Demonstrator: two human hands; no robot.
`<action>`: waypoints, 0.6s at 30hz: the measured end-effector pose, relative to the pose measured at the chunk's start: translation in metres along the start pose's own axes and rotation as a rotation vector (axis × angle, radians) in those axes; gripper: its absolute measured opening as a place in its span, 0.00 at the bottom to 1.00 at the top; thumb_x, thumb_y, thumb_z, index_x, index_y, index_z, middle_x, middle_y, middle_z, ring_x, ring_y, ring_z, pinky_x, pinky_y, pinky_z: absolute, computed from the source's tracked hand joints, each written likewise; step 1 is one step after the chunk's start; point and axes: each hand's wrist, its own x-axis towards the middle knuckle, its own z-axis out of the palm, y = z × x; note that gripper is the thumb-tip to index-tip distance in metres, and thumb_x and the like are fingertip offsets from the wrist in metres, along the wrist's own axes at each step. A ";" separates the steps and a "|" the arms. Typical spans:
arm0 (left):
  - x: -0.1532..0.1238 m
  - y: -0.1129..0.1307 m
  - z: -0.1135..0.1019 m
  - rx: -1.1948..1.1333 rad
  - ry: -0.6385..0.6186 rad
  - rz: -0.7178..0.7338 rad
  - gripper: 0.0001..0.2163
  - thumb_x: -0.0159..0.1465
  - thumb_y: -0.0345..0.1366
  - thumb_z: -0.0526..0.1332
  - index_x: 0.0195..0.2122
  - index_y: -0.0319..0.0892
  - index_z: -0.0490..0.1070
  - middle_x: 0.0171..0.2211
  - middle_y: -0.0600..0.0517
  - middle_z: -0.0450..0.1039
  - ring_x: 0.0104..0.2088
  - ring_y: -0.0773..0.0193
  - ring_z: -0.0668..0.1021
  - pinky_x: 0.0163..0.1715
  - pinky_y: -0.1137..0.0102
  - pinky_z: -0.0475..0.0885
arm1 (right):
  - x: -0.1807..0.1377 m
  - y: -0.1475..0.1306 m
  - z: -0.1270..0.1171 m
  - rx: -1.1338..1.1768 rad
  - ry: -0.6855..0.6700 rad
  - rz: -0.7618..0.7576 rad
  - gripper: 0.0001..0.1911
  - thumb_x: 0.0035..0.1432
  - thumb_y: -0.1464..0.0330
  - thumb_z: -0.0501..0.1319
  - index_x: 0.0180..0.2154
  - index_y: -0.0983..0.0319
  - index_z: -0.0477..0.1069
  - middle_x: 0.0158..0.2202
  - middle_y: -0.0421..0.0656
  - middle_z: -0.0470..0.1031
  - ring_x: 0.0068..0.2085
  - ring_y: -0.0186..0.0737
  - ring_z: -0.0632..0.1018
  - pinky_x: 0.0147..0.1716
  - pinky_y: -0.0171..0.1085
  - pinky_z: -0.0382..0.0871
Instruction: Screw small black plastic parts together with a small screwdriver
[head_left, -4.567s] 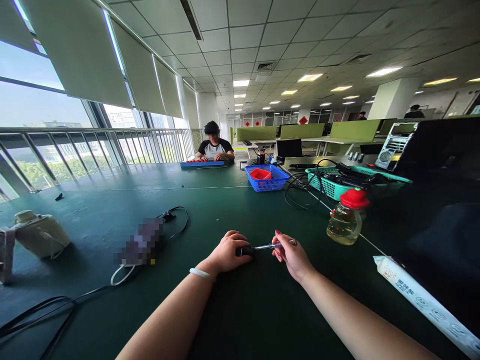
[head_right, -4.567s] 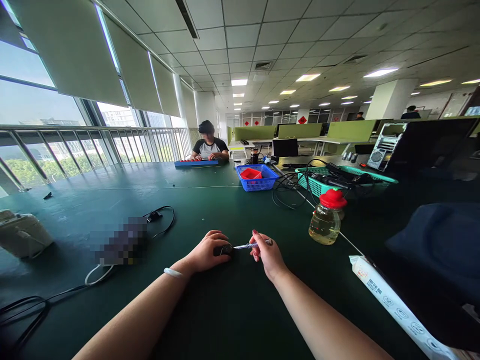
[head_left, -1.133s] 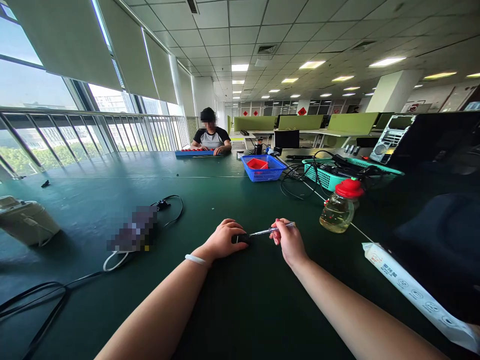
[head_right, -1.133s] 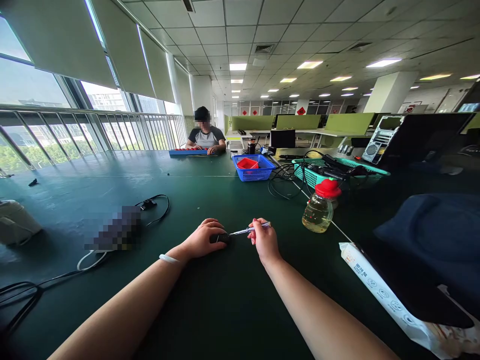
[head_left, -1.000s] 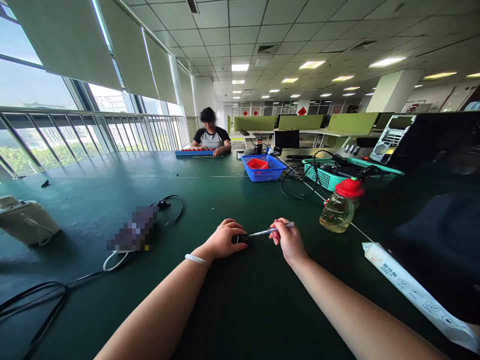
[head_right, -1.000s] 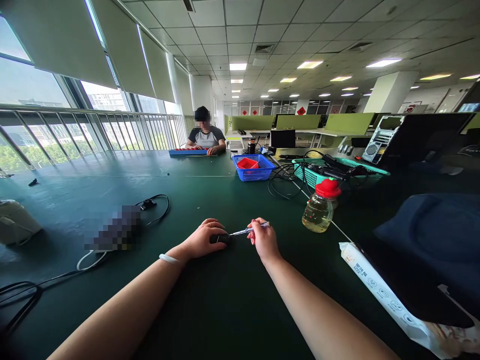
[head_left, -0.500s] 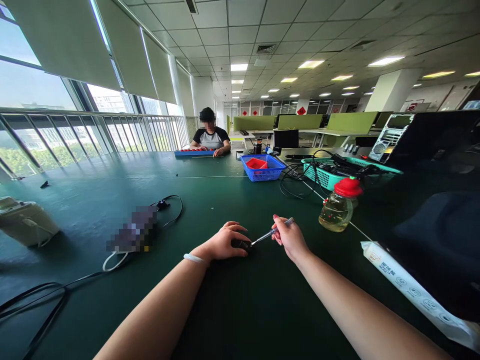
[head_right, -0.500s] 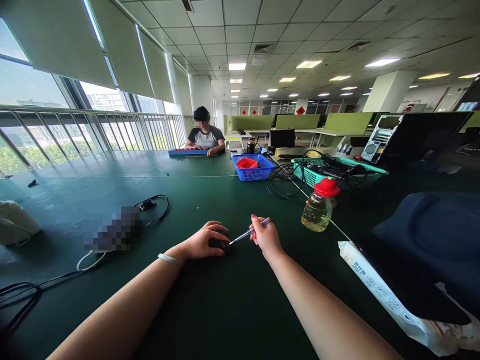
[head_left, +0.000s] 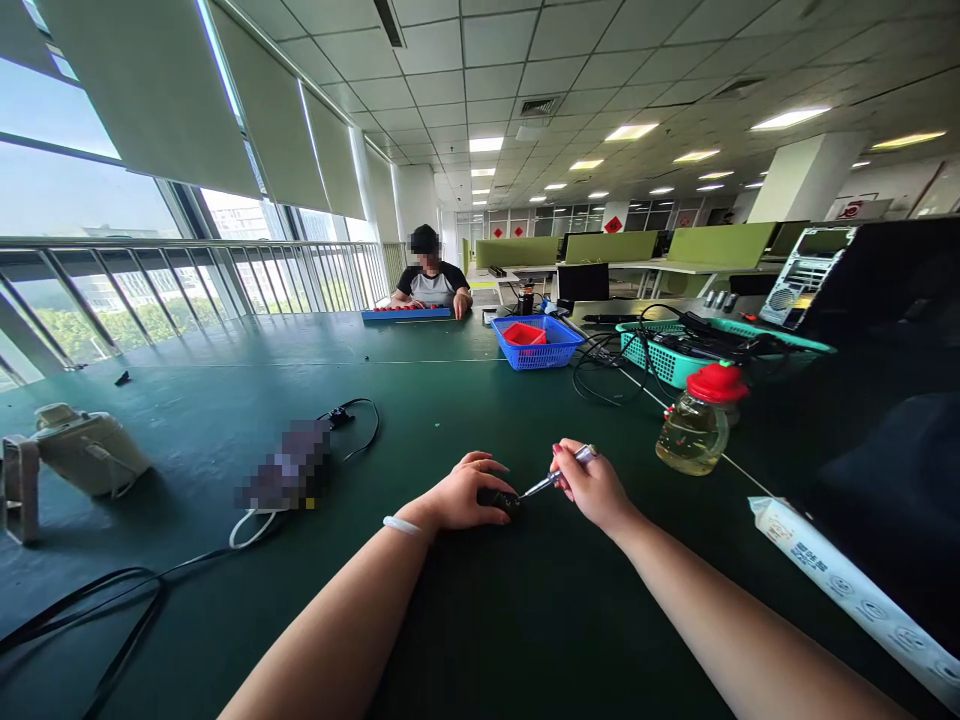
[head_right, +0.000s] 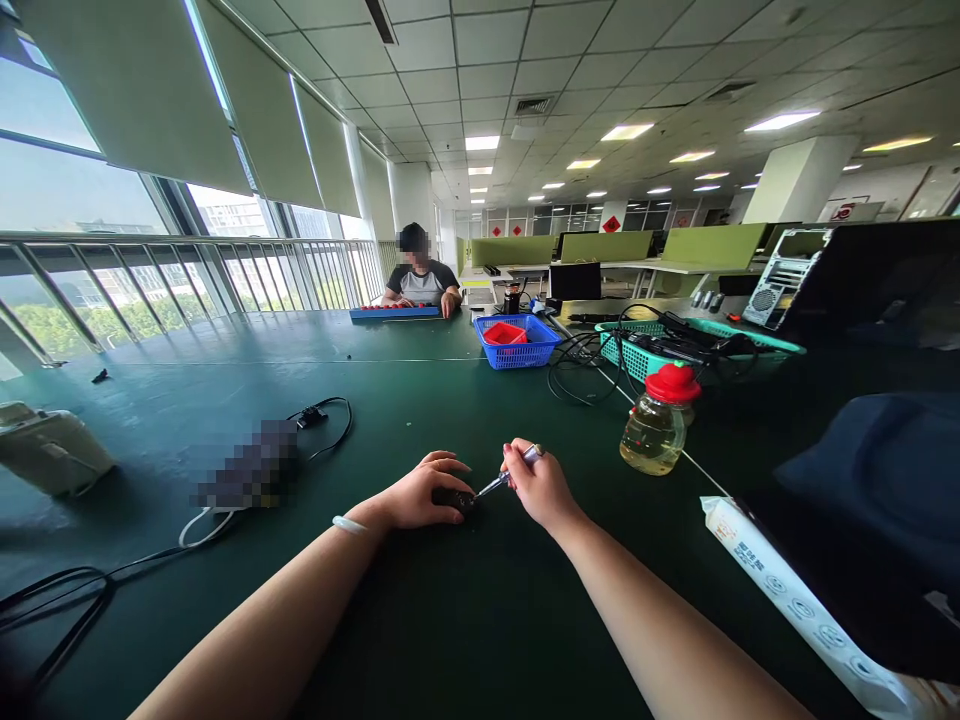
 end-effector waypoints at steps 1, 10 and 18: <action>0.000 0.000 0.000 0.004 0.005 0.001 0.19 0.53 0.43 0.73 0.48 0.52 0.80 0.58 0.46 0.71 0.64 0.43 0.63 0.63 0.48 0.58 | 0.000 -0.003 0.000 -0.037 -0.006 -0.023 0.27 0.54 0.45 0.62 0.19 0.59 0.66 0.14 0.37 0.64 0.16 0.31 0.65 0.14 0.30 0.56; -0.003 0.006 -0.003 -0.008 -0.022 0.027 0.21 0.51 0.47 0.74 0.46 0.51 0.81 0.57 0.46 0.72 0.65 0.43 0.63 0.63 0.50 0.60 | 0.008 0.020 -0.001 0.240 0.096 0.284 0.27 0.45 0.44 0.68 0.19 0.59 0.64 0.09 0.32 0.58 0.11 0.28 0.59 0.13 0.32 0.59; -0.001 0.006 -0.003 -0.028 -0.022 0.063 0.19 0.51 0.47 0.74 0.45 0.54 0.81 0.57 0.47 0.72 0.64 0.44 0.63 0.62 0.50 0.60 | 0.004 0.024 0.002 0.245 0.191 0.261 0.29 0.47 0.43 0.67 0.18 0.59 0.63 0.10 0.33 0.57 0.12 0.29 0.60 0.13 0.32 0.57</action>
